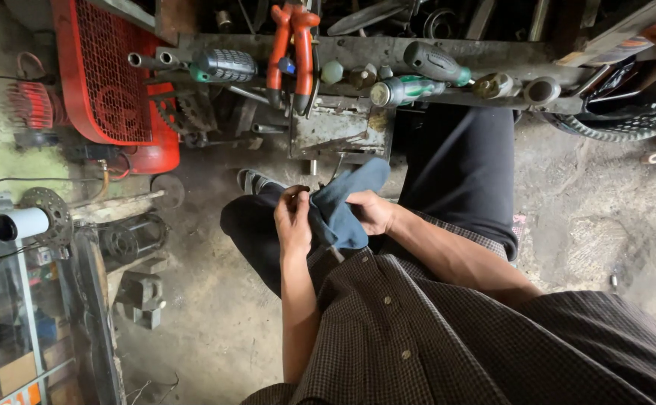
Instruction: Cleaning and inspecting a small mechanical part using a tool and a cloth in a workshop setting.
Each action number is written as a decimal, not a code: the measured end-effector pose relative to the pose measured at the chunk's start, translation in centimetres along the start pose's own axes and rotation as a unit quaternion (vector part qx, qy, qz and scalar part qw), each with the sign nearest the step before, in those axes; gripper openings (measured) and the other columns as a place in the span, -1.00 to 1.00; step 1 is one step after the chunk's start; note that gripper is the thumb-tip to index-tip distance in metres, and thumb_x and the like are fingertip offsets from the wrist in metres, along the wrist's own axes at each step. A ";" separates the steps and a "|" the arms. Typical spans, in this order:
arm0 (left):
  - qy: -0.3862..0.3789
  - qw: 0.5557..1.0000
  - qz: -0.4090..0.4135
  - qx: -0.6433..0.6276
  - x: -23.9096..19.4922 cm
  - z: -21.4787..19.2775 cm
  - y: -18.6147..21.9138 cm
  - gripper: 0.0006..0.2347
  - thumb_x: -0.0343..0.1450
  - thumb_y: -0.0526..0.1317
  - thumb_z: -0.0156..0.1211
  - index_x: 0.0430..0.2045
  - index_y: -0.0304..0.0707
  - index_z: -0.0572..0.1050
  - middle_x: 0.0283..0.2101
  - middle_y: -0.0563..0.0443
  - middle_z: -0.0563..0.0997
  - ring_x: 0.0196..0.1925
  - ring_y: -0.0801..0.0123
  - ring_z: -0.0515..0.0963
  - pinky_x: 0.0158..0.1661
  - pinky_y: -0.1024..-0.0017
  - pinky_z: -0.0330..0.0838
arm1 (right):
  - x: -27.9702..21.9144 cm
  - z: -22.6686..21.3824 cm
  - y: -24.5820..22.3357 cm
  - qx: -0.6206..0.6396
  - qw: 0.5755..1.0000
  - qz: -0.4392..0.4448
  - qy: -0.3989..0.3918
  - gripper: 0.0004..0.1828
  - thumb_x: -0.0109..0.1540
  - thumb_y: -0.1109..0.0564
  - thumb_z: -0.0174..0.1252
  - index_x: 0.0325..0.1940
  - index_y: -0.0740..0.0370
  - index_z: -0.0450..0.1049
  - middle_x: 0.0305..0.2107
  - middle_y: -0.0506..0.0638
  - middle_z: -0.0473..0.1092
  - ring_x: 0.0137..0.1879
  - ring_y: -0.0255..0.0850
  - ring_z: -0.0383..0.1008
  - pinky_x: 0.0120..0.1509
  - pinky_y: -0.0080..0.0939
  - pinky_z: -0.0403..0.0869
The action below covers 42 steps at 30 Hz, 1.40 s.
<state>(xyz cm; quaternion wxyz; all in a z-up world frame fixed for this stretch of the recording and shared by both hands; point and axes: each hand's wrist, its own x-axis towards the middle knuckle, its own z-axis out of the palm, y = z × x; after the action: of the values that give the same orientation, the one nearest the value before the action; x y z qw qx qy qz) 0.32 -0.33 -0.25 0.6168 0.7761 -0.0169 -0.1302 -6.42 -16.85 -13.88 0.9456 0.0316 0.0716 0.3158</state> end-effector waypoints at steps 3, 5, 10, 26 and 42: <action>-0.018 1.000 0.012 -0.013 0.2 0.3 -0.3 -0.86 0.53 -0.26 0.21 -0.14 -0.38 0.50 -0.21 0.12 0.57 -0.16 0.53 0.49 -0.09 0.56 0.38 | -0.6 3.2 -0.4 -0.004 1.000 -0.025 0.013 -0.44 0.32 -0.02 0.20 0.28 0.40 0.39 0.04 0.23 0.50 -0.01 0.02 0.59 -0.06 -0.08 0.59; -0.018 1.000 0.010 -0.019 0.2 0.3 -0.4 -0.86 0.53 -0.27 0.21 -0.16 -0.39 0.51 -0.23 0.13 0.55 -0.18 0.54 0.47 -0.11 0.56 0.37 | -0.9 5.0 -0.4 -0.017 0.997 -0.056 0.043 -0.47 0.30 0.01 0.18 0.25 0.39 0.39 0.03 0.21 0.49 0.00 0.00 0.60 0.00 -0.07 0.63; -0.007 1.000 0.027 0.006 -0.1 0.2 0.8 -0.88 0.54 -0.29 0.23 -0.19 -0.42 0.51 -0.28 0.13 0.54 -0.25 0.55 0.46 -0.18 0.57 0.37 | 0.2 1.8 0.2 -0.105 0.980 -0.147 0.086 -0.61 0.39 0.12 0.14 0.20 0.47 0.42 -0.02 0.22 0.49 -0.08 -0.04 0.57 -0.11 -0.13 0.58; 0.065 0.997 0.028 0.021 -0.3 -0.8 1.5 -0.85 0.47 -0.32 0.37 -0.20 -0.34 0.51 -0.39 0.09 0.53 -0.49 0.62 0.41 -0.48 0.62 0.28 | 1.5 -2.5 -1.2 -0.302 0.915 -0.235 0.131 -0.71 0.39 0.06 -0.01 0.06 0.26 0.50 -0.08 0.00 0.50 0.03 -0.19 0.48 0.16 -0.10 0.49; -0.056 0.994 0.081 0.052 -0.5 1.5 0.9 -0.81 0.43 -0.31 0.37 -0.20 -0.50 0.55 -0.32 0.04 0.66 -0.35 0.51 0.56 -0.30 0.56 0.44 | -0.8 4.5 -1.6 -0.214 0.963 -0.122 0.107 -0.74 0.40 0.03 0.05 -0.02 0.26 0.51 -0.19 0.07 0.52 -0.16 -0.15 0.55 -0.09 -0.09 0.56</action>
<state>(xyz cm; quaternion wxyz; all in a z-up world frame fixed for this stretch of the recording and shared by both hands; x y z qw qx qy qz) -0.34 -1.87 0.43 0.5824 0.7945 -0.1207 -0.1224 -5.37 -18.69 -9.52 0.9486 -0.2141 0.1068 0.2072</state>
